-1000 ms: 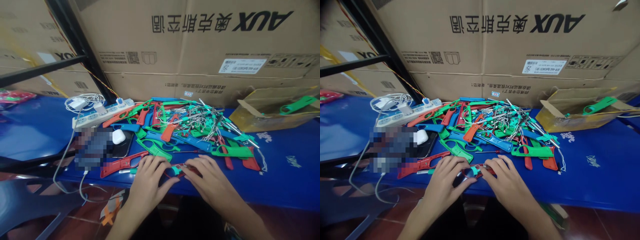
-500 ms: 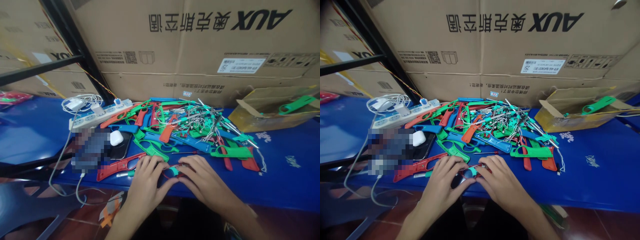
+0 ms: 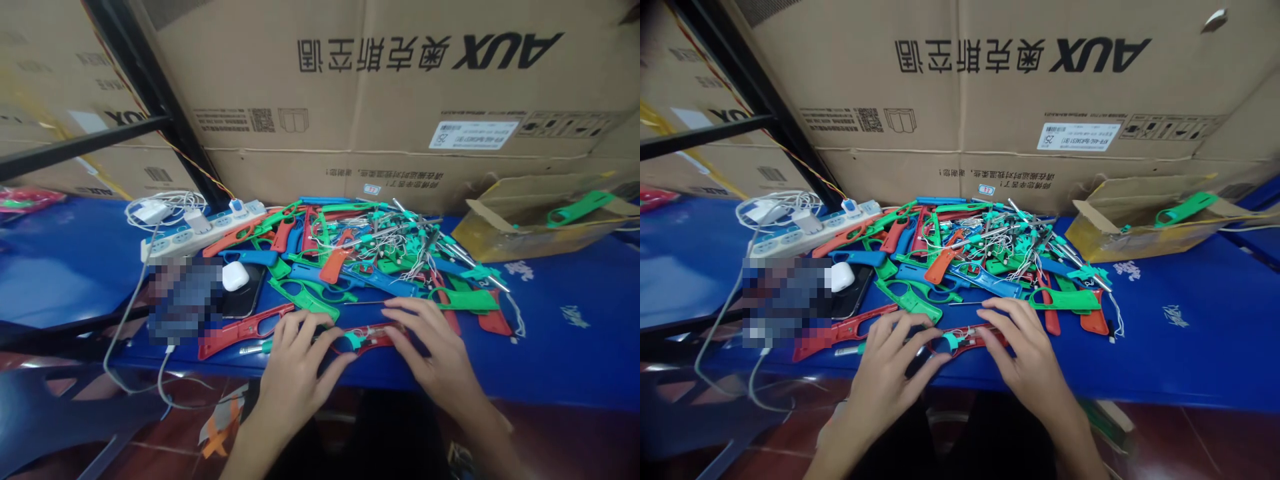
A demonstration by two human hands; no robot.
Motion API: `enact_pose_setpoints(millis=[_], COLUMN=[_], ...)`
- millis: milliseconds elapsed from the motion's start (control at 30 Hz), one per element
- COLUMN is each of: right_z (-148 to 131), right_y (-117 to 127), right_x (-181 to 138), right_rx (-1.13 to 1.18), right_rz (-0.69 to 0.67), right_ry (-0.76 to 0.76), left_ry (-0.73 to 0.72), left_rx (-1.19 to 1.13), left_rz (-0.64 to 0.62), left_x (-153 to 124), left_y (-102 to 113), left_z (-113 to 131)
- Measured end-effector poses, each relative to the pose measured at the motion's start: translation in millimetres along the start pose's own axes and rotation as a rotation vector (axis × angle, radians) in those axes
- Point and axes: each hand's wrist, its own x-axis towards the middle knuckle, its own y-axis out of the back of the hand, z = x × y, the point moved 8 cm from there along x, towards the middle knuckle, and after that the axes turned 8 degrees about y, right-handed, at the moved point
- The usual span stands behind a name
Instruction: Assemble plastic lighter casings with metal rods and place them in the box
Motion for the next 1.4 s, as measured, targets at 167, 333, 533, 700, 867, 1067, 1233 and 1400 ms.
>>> enact_pose_setpoints(millis=[167,333,533,700,867,1067,1233,1400], right_z=[-1.7,-5.2,-3.2,-2.8,-4.9,-8.8,-6.8,-5.4], right_y=[-8.5,-5.0,-10.7,-15.6,-19.7,-23.0,-23.4,-8.6], right_x=[0.7,1.3,-15.8,-24.4,-23.2,-20.6,-22.1,-20.8], right_rx=[0.008,0.045,-0.027,-0.042,-0.058,-0.049,-0.029,0.075], right_rz=[-0.067,-0.038,-0.141,-0.213,-0.261,-0.272,-0.303,-0.16], right_ry=[0.016,0.04,0.005,-0.023,-0.005,0.026,0.02,-0.046], left_ry=[0.047,0.149,0.117,0.137,0.15,0.161,0.058,0.36], left_rx=[-0.052,0.138,0.181,0.156,0.165,0.172,0.103,-0.08], left_rz=[0.048,0.069,-0.018,-0.042,-0.054,-0.017,0.005,0.132], left_x=[-4.4,-13.2,-26.2,-26.5,-26.3,-28.3,-32.3,-39.4], left_y=[31.7,74.2,90.3,88.3,85.4,87.6,93.6,100.5], left_z=[-19.0,-87.5,-124.6,-122.6,-126.7,-125.8,-118.5,-113.4])
